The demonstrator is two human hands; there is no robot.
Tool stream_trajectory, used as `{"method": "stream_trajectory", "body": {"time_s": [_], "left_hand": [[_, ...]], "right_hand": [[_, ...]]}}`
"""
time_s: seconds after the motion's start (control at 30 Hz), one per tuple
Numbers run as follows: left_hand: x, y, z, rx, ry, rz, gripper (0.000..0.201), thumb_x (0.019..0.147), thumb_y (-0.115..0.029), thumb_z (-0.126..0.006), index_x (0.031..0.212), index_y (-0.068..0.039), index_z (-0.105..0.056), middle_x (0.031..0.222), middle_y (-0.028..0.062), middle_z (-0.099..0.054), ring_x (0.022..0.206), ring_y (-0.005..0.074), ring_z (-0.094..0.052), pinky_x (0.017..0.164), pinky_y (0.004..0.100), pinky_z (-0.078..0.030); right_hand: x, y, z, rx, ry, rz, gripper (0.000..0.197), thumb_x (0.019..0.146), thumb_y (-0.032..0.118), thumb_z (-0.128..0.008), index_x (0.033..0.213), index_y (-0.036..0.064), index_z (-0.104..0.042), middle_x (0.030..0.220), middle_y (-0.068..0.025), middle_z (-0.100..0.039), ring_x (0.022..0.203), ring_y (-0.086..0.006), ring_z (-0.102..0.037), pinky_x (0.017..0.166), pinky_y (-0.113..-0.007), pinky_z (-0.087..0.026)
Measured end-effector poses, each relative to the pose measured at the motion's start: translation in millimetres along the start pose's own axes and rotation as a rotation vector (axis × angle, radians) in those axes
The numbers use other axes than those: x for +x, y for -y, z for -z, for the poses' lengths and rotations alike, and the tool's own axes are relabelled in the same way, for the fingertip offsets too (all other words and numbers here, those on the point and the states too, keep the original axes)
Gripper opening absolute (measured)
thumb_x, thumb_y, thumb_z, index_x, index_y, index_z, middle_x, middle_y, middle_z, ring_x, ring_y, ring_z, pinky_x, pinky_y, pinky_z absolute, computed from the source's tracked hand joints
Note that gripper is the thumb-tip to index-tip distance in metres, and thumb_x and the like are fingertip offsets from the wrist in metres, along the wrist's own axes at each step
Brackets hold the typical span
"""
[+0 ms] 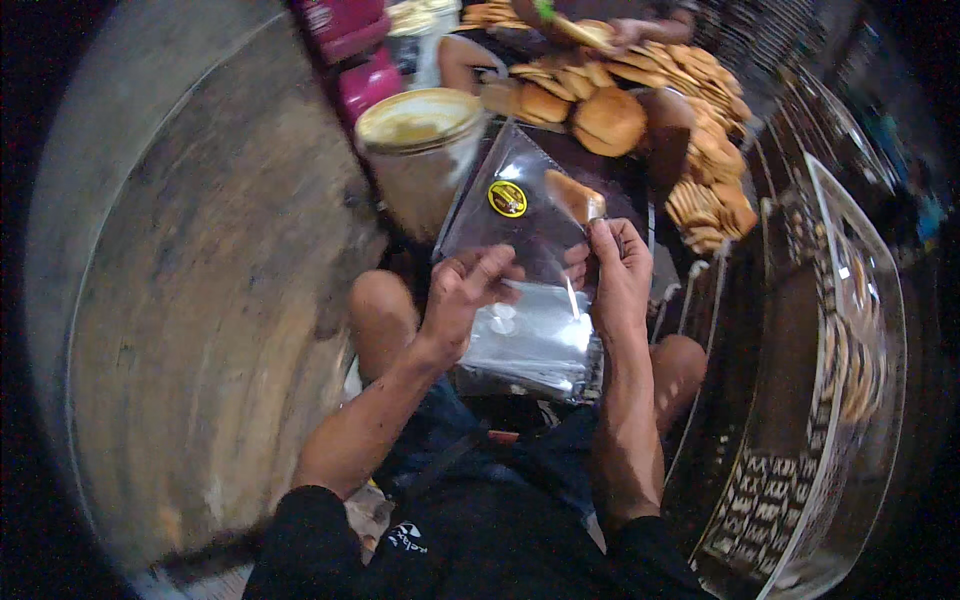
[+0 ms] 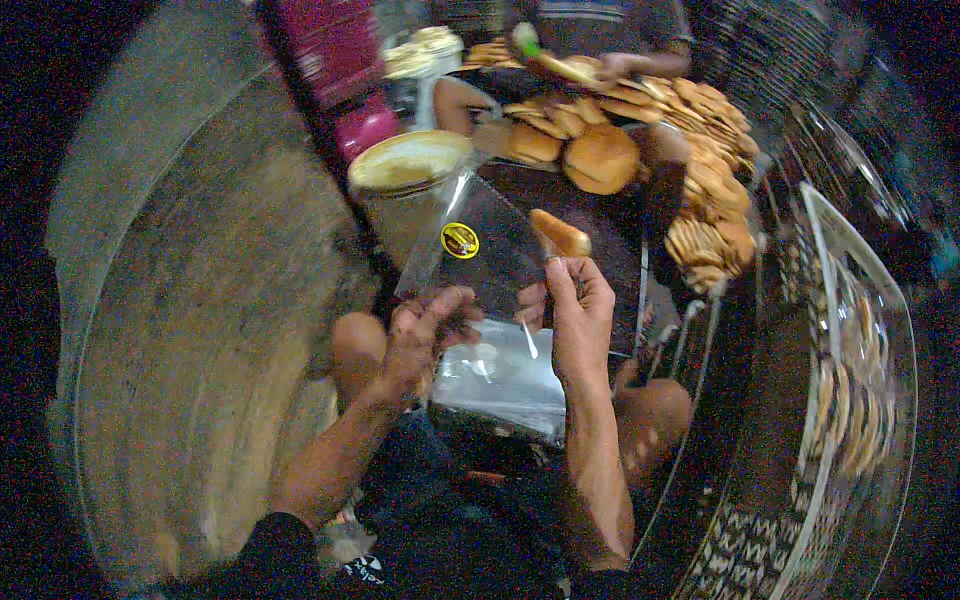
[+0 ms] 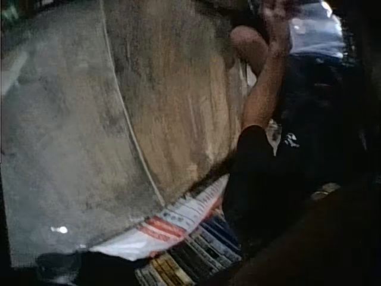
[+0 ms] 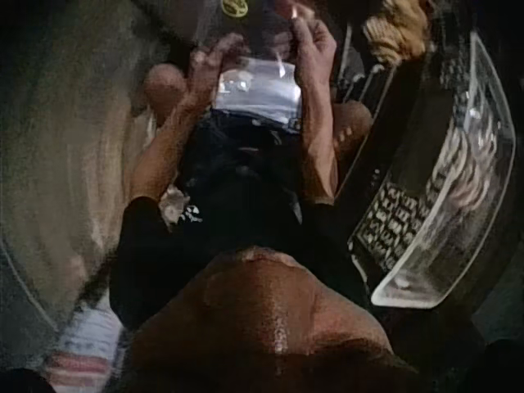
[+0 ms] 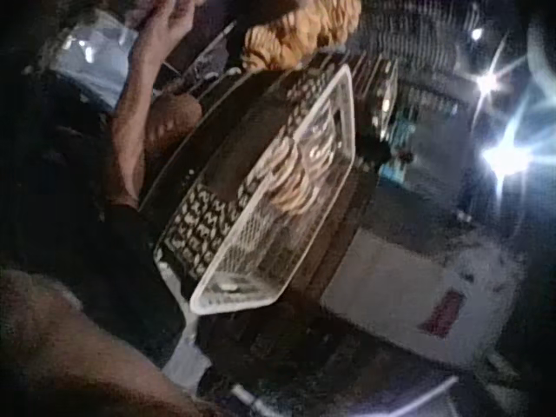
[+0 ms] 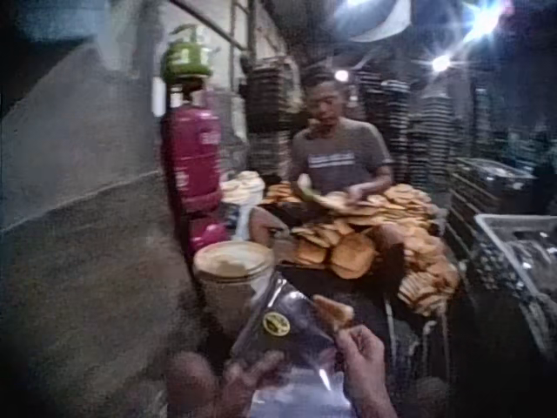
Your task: The person sits on the floor and repeatedly takes round bread buns, places them into clear plastic bags, and arranges the filled bags into a white plastic basket. A coworker is visible in the background handling similar buns.
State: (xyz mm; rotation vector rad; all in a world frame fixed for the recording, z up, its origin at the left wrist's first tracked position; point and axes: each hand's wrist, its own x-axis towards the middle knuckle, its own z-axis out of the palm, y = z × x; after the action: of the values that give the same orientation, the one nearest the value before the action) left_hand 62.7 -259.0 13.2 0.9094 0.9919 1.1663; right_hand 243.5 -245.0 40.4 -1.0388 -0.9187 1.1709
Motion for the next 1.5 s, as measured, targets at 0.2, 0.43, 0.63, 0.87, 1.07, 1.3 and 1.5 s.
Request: {"method": "stream_trajectory", "body": {"time_s": [0.2, 0.43, 0.63, 0.87, 1.07, 1.3, 1.5], "left_hand": [[47.1, 18.8, -39.5, -0.248, 0.333, 0.32, 0.069, 0.087, -0.064, -0.04, 0.104, -0.001, -0.062, 0.1, 0.0167, -0.065, 0.091, 0.0246, -0.063, 0.078, 0.0393, -0.052], [31.5, 43.1, -40.2, 0.012, 0.49, 0.395, 0.084, 0.086, -0.071, -0.028, 0.11, 0.003, -0.059, 0.102, 0.0151, -0.066, 0.095, 0.0253, -0.062, 0.082, 0.0379, -0.05], [40.9, 54.5, 21.3, 0.455, 0.497, 0.235, 0.078, 0.09, -0.065, -0.032, 0.114, 0.006, -0.055, 0.094, 0.0144, -0.067, 0.086, 0.0236, -0.065, 0.074, 0.0343, -0.052], [61.4, 11.5, -8.0, -0.319, -0.002, 0.175, 0.037, 0.094, -0.032, -0.051, 0.113, 0.0, -0.056, 0.104, 0.0157, -0.065, 0.086, 0.0219, -0.066, 0.074, 0.0346, -0.055], [65.7, 26.4, -23.1, -0.369, 0.046, 0.221, 0.032, 0.092, -0.029, -0.055, 0.112, -0.003, -0.056, 0.101, 0.012, -0.065, 0.087, 0.0191, -0.064, 0.076, 0.0331, -0.053], [106.7, 26.5, -3.2, -0.145, -0.094, 0.195, 0.029, 0.088, -0.032, -0.062, 0.099, -0.005, -0.06, 0.082, 0.0041, -0.062, 0.069, 0.0122, -0.061, 0.065, 0.0284, -0.053], [184.4, 12.7, 45.1, 0.009, -0.363, -0.06, 0.034, 0.087, -0.041, -0.062, 0.09, -0.007, -0.06, 0.077, 0.0045, -0.063, 0.065, 0.0138, -0.063, 0.056, 0.0288, -0.056]], "right_hand": [[-18.4, -20.2, 52.7, -0.03, -0.276, 0.037, 0.022, 0.093, 0.025, -0.055, 0.083, 0.0057, -0.052, 0.062, -0.0046, -0.057, 0.044, -0.0101, -0.052, 0.039, -0.023, -0.04], [-6.5, -63.1, 52.7, -0.324, -0.506, 0.247, 0.017, 0.091, 0.018, -0.058, 0.083, 0.0031, -0.057, 0.069, -0.0049, -0.059, 0.056, -0.0131, -0.055, 0.048, -0.028, -0.044], [4.3, -31.9, 18.2, -1.001, -0.086, 0.779, 0.013, 0.075, -0.002, -0.065, 0.087, 0.0017, -0.063, 0.089, -0.0133, -0.062, 0.086, -0.0297, -0.061, 0.075, -0.036, -0.049], [-27.8, -35.9, 1.5, -0.773, -0.173, 0.523, 0.043, 0.081, 0.037, -0.06, 0.108, 0.0034, -0.057, 0.114, -0.0133, -0.054, 0.113, -0.0287, -0.048, 0.098, -0.041, -0.037], [-19.2, -79.2, 8.1, 0.157, -0.216, -0.084, 0.027, 0.094, 0.025, -0.053, 0.108, 0.0025, -0.052, 0.098, -0.0105, -0.057, 0.077, -0.0152, -0.059, 0.062, -0.028, -0.05], [9.0, -77.0, 2.1, -0.064, -0.294, 0.01, 0.015, 0.09, 0.016, -0.06, 0.089, 0.0023, -0.056, 0.071, -0.0038, -0.057, 0.063, -0.0108, -0.057, 0.048, -0.024, -0.044], [102.9, -80.0, 13.5, -0.903, -0.157, 0.47, 0.021, 0.083, 0.02, -0.065, 0.096, 0.003, -0.06, 0.087, -0.0106, -0.062, 0.076, -0.0261, -0.059, 0.069, -0.037, -0.047]]}}
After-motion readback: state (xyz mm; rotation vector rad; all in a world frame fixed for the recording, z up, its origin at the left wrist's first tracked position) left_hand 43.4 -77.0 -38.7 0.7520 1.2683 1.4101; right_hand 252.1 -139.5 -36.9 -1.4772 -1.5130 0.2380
